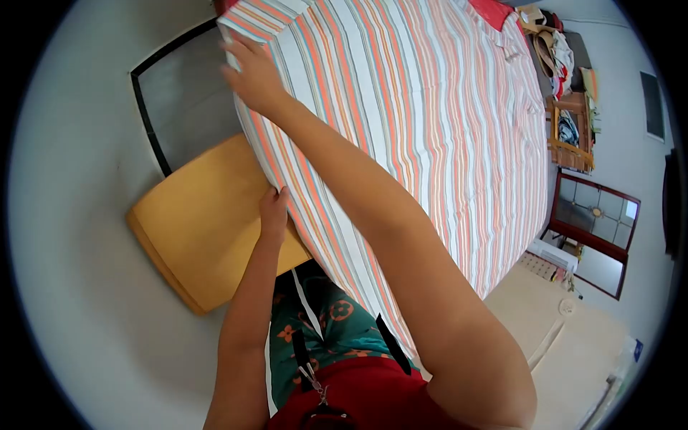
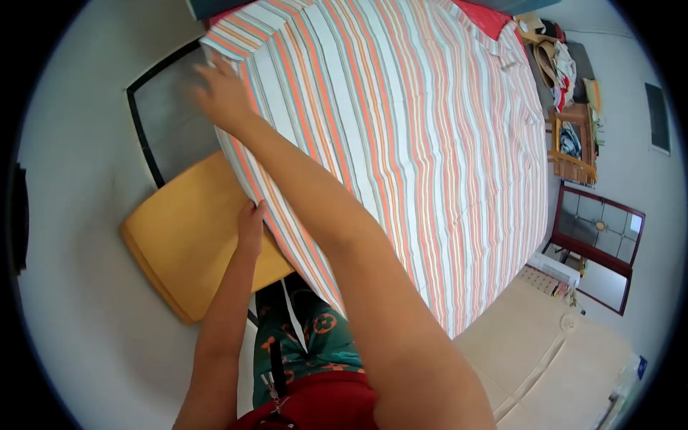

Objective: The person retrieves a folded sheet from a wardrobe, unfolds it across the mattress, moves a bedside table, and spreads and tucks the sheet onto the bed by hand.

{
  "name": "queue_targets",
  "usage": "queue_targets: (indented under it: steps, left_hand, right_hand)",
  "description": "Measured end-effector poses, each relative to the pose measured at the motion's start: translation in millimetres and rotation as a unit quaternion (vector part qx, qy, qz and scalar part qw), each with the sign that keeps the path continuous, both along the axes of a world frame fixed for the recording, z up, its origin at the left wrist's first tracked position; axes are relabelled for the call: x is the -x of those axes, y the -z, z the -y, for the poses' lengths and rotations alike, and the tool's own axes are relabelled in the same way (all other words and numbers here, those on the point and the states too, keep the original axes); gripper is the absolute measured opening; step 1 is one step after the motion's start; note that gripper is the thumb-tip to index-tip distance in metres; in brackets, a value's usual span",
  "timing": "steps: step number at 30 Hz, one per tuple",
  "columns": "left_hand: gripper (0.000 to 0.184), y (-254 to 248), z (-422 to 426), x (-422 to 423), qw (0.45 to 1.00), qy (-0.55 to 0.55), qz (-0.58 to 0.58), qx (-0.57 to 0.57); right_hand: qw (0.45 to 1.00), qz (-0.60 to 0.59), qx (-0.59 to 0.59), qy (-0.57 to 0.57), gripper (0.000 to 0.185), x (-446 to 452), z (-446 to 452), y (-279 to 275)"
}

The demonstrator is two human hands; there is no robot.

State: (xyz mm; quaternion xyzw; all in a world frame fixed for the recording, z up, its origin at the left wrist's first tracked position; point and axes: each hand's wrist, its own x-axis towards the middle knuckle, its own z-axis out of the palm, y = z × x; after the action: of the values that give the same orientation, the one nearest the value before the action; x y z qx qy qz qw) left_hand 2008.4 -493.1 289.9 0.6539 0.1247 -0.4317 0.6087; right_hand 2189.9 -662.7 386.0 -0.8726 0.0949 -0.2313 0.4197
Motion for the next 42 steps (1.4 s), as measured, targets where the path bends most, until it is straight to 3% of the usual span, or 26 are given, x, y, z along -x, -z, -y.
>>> queue_targets:
  steps: [1, 2, 4, 7, 11, 14, 15, 17, 18, 20, 21, 22, 26, 29, 30, 33, 36, 42]
  left_hand:
    - [0.024, 1, 1, 1, 0.999, -0.035, -0.022, 0.033]
    - [0.025, -11, 1, -5, 0.998, -0.035, -0.056, 0.023]
    - [0.024, -4, -1, -10, 1.000, -0.024, -0.014, -0.004]
    - [0.022, 16, -7, -13, 1.000, -0.011, -0.002, -0.027]
    - [0.021, 36, -6, -13, 0.998, 0.033, -0.005, -0.051]
    - [0.025, 40, -2, -16, 0.978, 0.162, 0.099, -0.085]
    - [0.027, 38, 0, -16, 0.960, 0.217, 0.141, -0.105]
    - [0.030, 35, 2, -12, 0.947, 0.210, 0.202, -0.132]
    - [0.030, 25, 3, -15, 0.947, 0.191, 0.223, -0.134]
    - [0.031, 19, 1, -26, 0.933, 0.138, 0.297, -0.146]
    - [0.033, 20, -6, -37, 0.883, 0.132, 0.408, -0.192]
    - [0.036, 22, -14, -51, 0.817, 0.124, 0.512, -0.235]
    - [0.045, 42, -63, -102, 0.730, 0.036, 0.559, -0.392]
    - [0.050, 56, -90, -125, 0.720, 0.015, 0.519, -0.460]
    - [0.052, 59, -93, -128, 0.720, 0.008, 0.510, -0.471]
    - [0.055, 68, -96, -132, 0.716, -0.010, 0.485, -0.503]
    - [0.057, 71, -86, -133, 0.696, -0.010, 0.471, -0.541]
    - [0.058, 64, -77, -137, 0.676, -0.005, 0.468, -0.569]
  right_hand:
    - [1.000, -0.026, -0.008, -0.003, 0.040, 33, 3, 16]
    - [0.997, -0.068, 0.038, 0.016, 0.041, 65, 7, 35]
    - [0.974, -0.136, 0.169, 0.064, 0.044, 132, 7, 67]
    - [0.965, -0.194, 0.140, 0.106, 0.049, 238, -10, 97]
    - [0.926, -0.344, 0.156, 0.030, 0.061, 343, -65, 93]
    - [0.889, -0.440, 0.126, -0.025, 0.059, 387, -101, 106]
    - [0.877, -0.448, 0.170, -0.032, 0.058, 390, -104, 112]
    - [0.845, -0.465, 0.259, -0.045, 0.057, 400, -104, 124]
    - [0.866, -0.451, 0.211, -0.050, 0.056, 398, -100, 115]
    - [0.820, -0.466, 0.285, -0.170, 0.053, 404, -96, 121]
    - [0.791, -0.468, 0.320, -0.229, 0.052, 404, -94, 124]
    - [0.805, -0.428, 0.346, -0.220, 0.049, 404, -92, 126]
    - [0.768, -0.461, 0.327, -0.301, 0.045, 374, -81, 133]
    - [0.807, -0.377, 0.313, -0.329, 0.041, 331, -58, 140]
    - [0.862, -0.294, 0.293, -0.290, 0.034, 317, -46, 150]
    - [0.930, -0.257, 0.241, -0.109, 0.040, 253, -11, 144]
    - [0.948, -0.213, 0.234, 0.030, 0.044, 191, 28, 147]
    - [0.938, -0.209, 0.263, 0.086, 0.046, 73, 97, 172]
